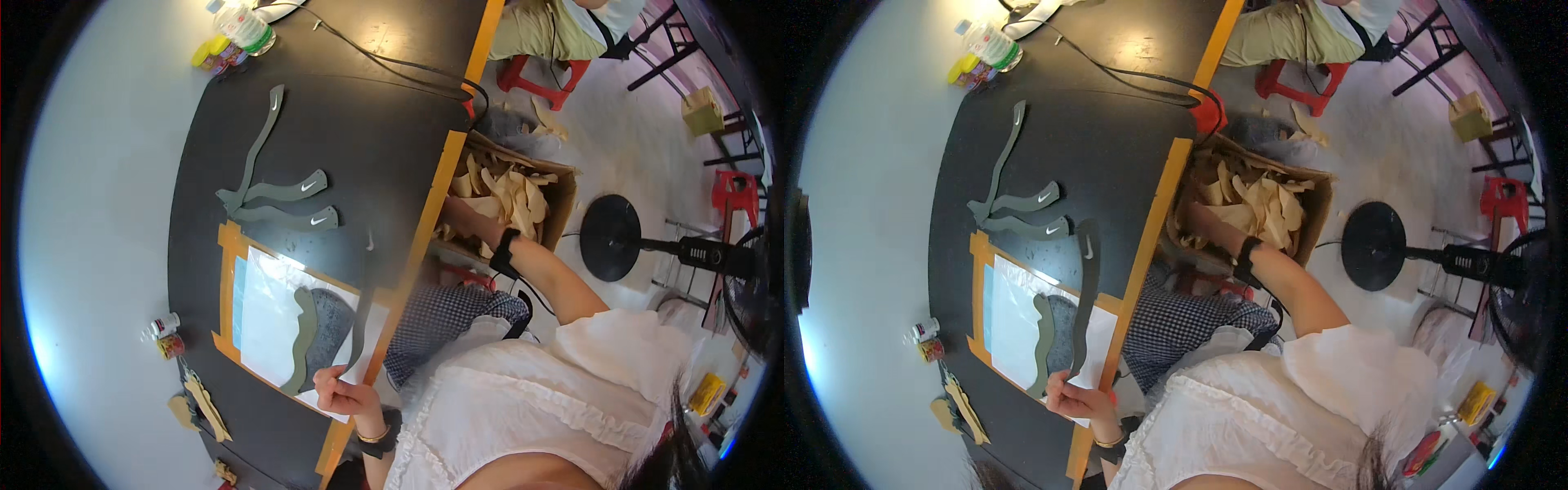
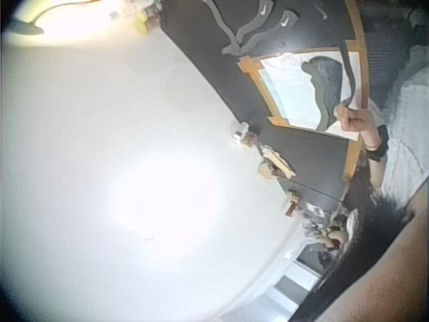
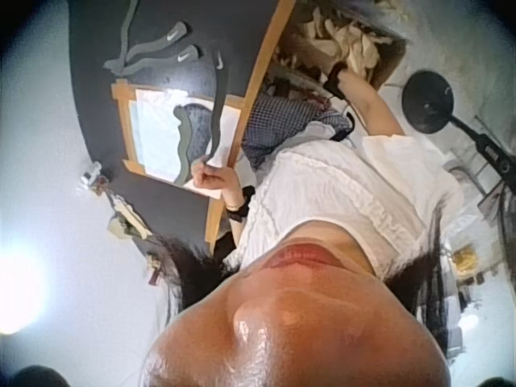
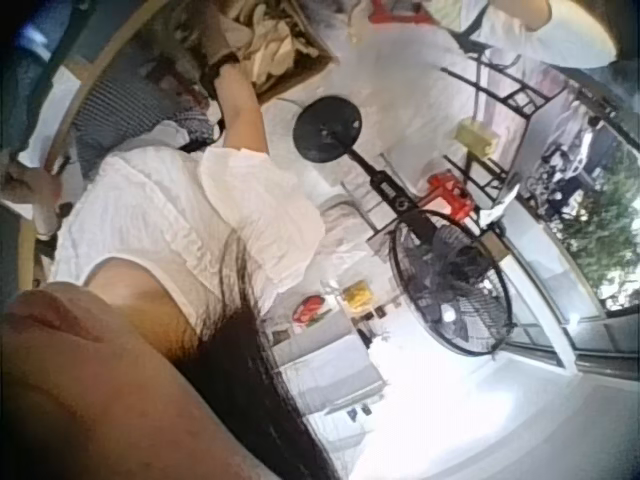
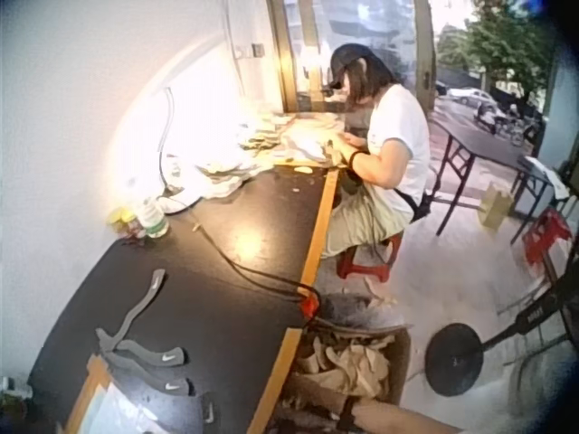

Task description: Applying adhesive and assembling various leather and fabric shoe components on a workstation.

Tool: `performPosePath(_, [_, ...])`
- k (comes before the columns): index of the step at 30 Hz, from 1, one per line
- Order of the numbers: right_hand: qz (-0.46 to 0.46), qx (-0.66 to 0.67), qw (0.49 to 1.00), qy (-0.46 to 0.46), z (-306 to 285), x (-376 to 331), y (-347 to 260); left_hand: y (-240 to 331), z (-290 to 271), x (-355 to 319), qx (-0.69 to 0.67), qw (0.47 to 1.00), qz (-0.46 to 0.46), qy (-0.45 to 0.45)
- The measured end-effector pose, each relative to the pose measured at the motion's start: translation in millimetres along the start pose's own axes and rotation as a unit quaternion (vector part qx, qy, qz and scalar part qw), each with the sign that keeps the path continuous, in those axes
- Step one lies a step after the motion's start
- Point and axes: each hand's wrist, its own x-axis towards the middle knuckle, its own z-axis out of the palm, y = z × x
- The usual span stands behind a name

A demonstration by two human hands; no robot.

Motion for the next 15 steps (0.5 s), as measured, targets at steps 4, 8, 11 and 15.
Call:
performPosePath(4, [0.130,0.578,0.796,-0.122,-91.6,-49.1,-29.9,27.6,5.3,26.7,-0.057,0.998,0.029,0.000])
performPosePath(8, [0.108,0.697,0.694,-0.146,-189.3,-115.4,-49.7,35.8,-10.7,50.8,-0.114,0.989,0.086,-0.036])
performPosePath(11, [0.020,0.740,0.643,-0.196,-253.8,-119.5,-91.7,35.7,-18.1,48.8,-0.174,0.979,0.076,-0.080])
performPosePath(15, [-0.098,0.753,0.637,-0.132,-309.7,-101.8,-174.4,47.9,-28.0,42.1,-0.239,0.966,0.074,-0.070])
